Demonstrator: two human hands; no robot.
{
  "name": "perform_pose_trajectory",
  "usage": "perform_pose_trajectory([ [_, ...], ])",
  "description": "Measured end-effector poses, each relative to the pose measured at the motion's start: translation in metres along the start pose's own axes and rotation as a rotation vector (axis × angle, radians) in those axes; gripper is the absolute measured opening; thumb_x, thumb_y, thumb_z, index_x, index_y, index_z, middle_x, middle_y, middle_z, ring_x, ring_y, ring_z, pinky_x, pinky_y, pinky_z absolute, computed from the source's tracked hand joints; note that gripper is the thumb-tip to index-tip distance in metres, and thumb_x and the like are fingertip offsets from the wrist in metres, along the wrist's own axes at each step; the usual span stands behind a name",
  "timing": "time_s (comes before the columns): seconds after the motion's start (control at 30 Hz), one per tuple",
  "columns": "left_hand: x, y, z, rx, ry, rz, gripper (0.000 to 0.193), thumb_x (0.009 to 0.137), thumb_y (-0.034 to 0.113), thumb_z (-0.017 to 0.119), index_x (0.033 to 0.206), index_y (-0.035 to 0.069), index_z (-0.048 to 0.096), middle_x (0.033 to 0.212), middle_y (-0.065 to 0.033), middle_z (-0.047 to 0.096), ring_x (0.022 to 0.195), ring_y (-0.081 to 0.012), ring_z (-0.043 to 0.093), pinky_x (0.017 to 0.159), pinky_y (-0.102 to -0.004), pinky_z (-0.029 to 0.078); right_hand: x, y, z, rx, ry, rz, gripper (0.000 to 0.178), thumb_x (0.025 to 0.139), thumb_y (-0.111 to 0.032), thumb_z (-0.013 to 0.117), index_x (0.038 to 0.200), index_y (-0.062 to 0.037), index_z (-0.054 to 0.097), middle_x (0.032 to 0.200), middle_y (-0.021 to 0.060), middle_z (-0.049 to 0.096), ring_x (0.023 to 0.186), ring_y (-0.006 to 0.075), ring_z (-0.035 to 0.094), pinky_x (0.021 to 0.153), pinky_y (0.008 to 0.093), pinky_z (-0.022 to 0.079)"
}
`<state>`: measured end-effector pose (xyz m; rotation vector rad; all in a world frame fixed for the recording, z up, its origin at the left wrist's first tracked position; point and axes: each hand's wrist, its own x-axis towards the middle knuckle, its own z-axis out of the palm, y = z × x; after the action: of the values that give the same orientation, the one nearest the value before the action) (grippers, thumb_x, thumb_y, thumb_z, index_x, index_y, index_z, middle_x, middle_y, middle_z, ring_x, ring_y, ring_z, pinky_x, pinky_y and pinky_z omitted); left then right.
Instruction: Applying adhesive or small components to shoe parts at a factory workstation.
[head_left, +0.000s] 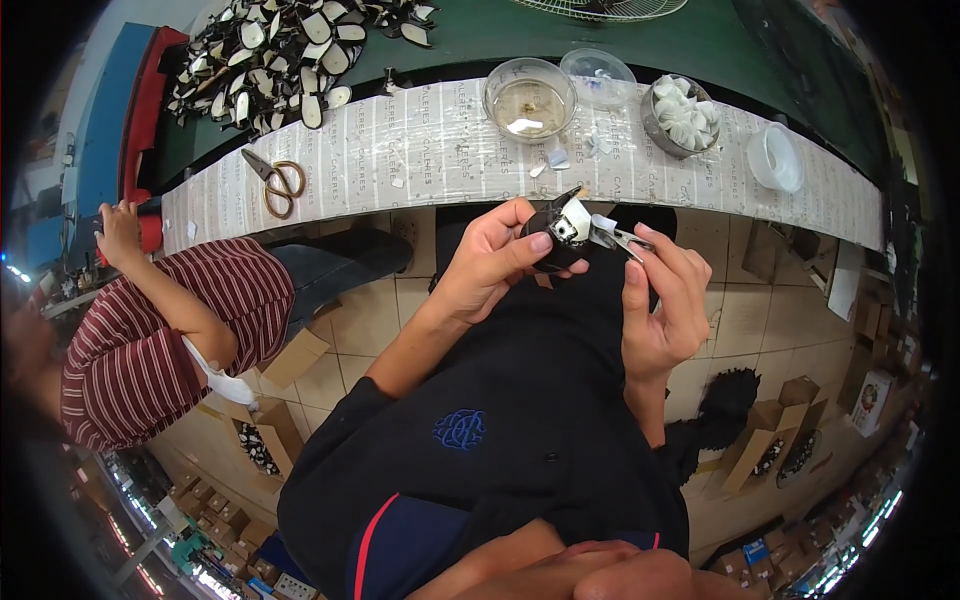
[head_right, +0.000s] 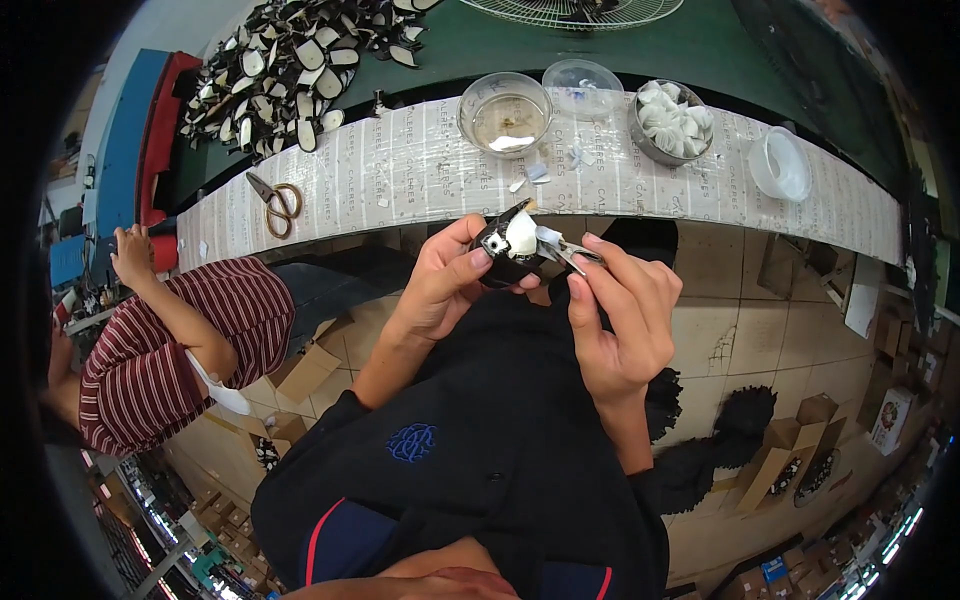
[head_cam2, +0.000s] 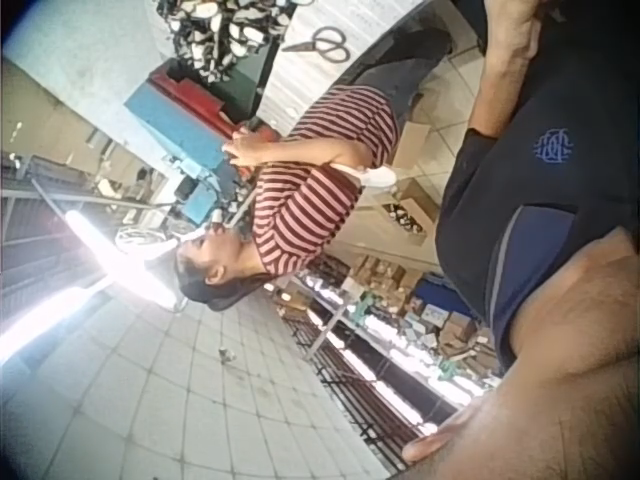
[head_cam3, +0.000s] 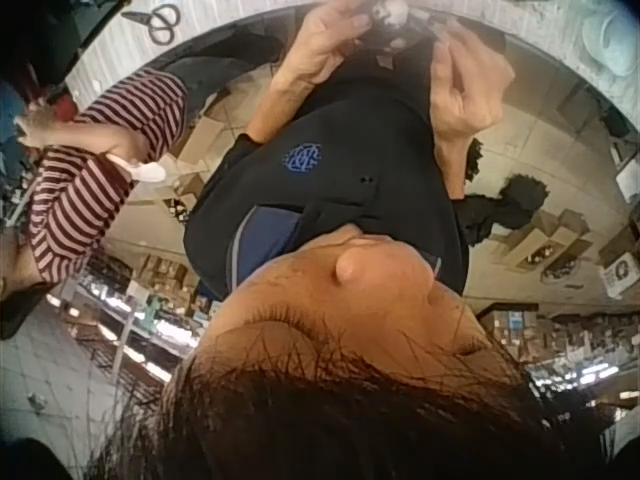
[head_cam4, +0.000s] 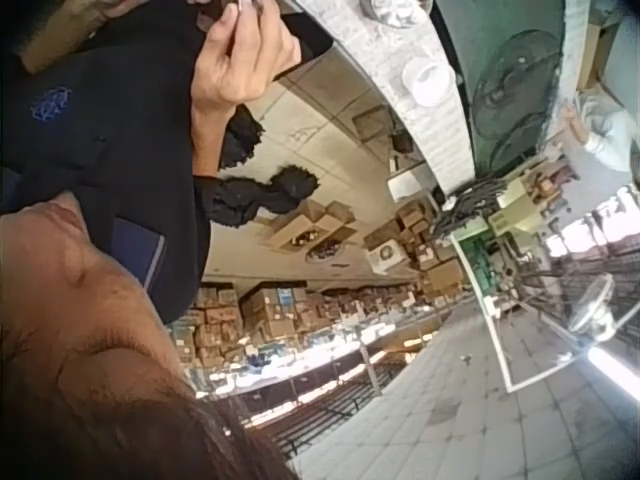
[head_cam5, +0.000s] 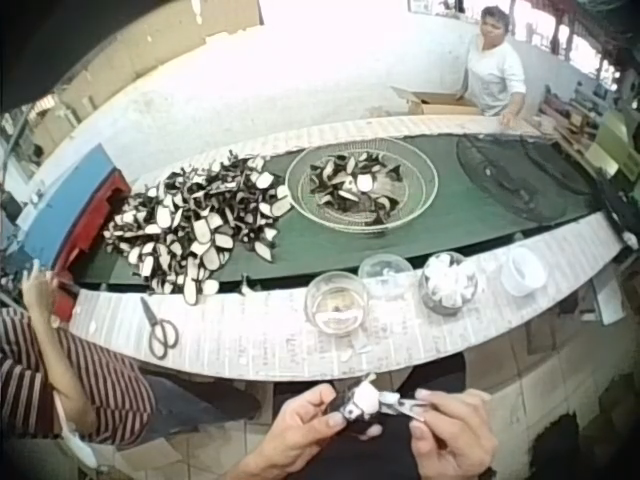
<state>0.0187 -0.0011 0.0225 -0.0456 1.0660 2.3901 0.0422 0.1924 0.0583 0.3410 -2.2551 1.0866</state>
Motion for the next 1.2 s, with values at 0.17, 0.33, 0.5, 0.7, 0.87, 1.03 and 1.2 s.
perform_pose_trajectory([
  [0.17,-0.001,-0.001,-0.004,-0.029,-0.021,0.033,0.017,0.094,0.017,0.061,0.096,0.004,0.049,0.096,-0.0150,0.067,0.090,-0.0265,0.071,0.066,-0.0274,0.056,0.003,-0.001,0.000,-0.059,0.025,0.016,0.016,0.079,0.000,0.071,0.095,0.0028,0.069,0.099,0.0135,0.070,0.082,0.0229,0.062,0.080,0.0336,0.042],
  [0.33,0.004,-0.002,-0.003,-0.020,-0.001,0.004,0.017,0.094,0.017,0.060,0.097,0.004,0.049,0.096,-0.0152,0.067,0.090,-0.0259,0.071,0.067,-0.0280,0.057,0.004,0.005,-0.005,-0.090,0.050,0.095,0.012,0.085,0.002,0.065,0.097,0.0039,0.068,0.103,0.0148,0.069,0.090,0.0242,0.061,0.083,0.0339,0.047],
  [0.5,0.005,0.001,-0.003,-0.030,-0.012,0.004,0.017,0.094,0.017,0.060,0.097,0.004,0.049,0.096,-0.0153,0.067,0.089,-0.0253,0.071,0.068,-0.0290,0.057,0.003,0.011,-0.007,-0.012,0.120,0.157,0.012,0.085,0.002,0.065,0.096,0.0047,0.068,0.103,0.0156,0.069,0.091,0.0232,0.061,0.083,0.0327,0.046],
  [0.7,0.015,0.028,0.000,0.137,-0.090,-0.017,0.020,0.089,0.013,0.065,0.100,0.002,0.052,0.098,-0.0130,0.066,0.090,-0.0228,0.068,0.080,-0.0332,0.054,-0.007,0.022,-0.009,0.197,0.242,0.313,0.012,0.087,0.002,0.062,0.097,0.0060,0.066,0.107,0.0170,0.067,0.093,0.0223,0.061,0.085,0.0314,0.047],
  [0.87,0.092,0.119,0.018,0.980,-0.179,0.399,0.027,0.083,0.020,0.075,0.098,0.002,0.060,0.087,-0.0002,0.064,0.075,-0.0041,0.055,0.065,-0.0206,0.044,-0.011,0.025,-0.027,0.277,0.316,0.486,0.016,0.094,-0.003,0.055,0.100,0.0077,0.064,0.110,0.0153,0.065,0.096,0.0173,0.060,0.087,0.0281,0.047],
  [1.03,0.206,0.200,-0.006,1.739,0.275,0.972,0.080,0.079,0.050,0.071,0.132,-0.004,0.046,0.137,-0.0249,0.047,0.128,-0.0368,0.045,0.105,-0.0421,0.039,-0.023,0.035,-0.033,0.300,0.369,0.572,0.018,0.095,-0.006,0.054,0.103,0.0067,0.065,0.108,0.0129,0.067,0.088,0.0133,0.060,0.082,0.0256,0.048],
  [1.2,0.233,0.229,-0.132,2.183,0.784,0.476,0.067,0.072,0.048,0.074,0.119,0.003,0.056,0.126,-0.0234,0.051,0.121,-0.0440,0.045,0.096,-0.0525,0.043,-0.038,0.052,-0.034,0.461,0.445,0.637,0.020,0.096,-0.011,0.055,0.104,0.0045,0.065,0.095,0.0070,0.066,0.080,0.0100,0.055,0.074,0.0245,0.044],
])
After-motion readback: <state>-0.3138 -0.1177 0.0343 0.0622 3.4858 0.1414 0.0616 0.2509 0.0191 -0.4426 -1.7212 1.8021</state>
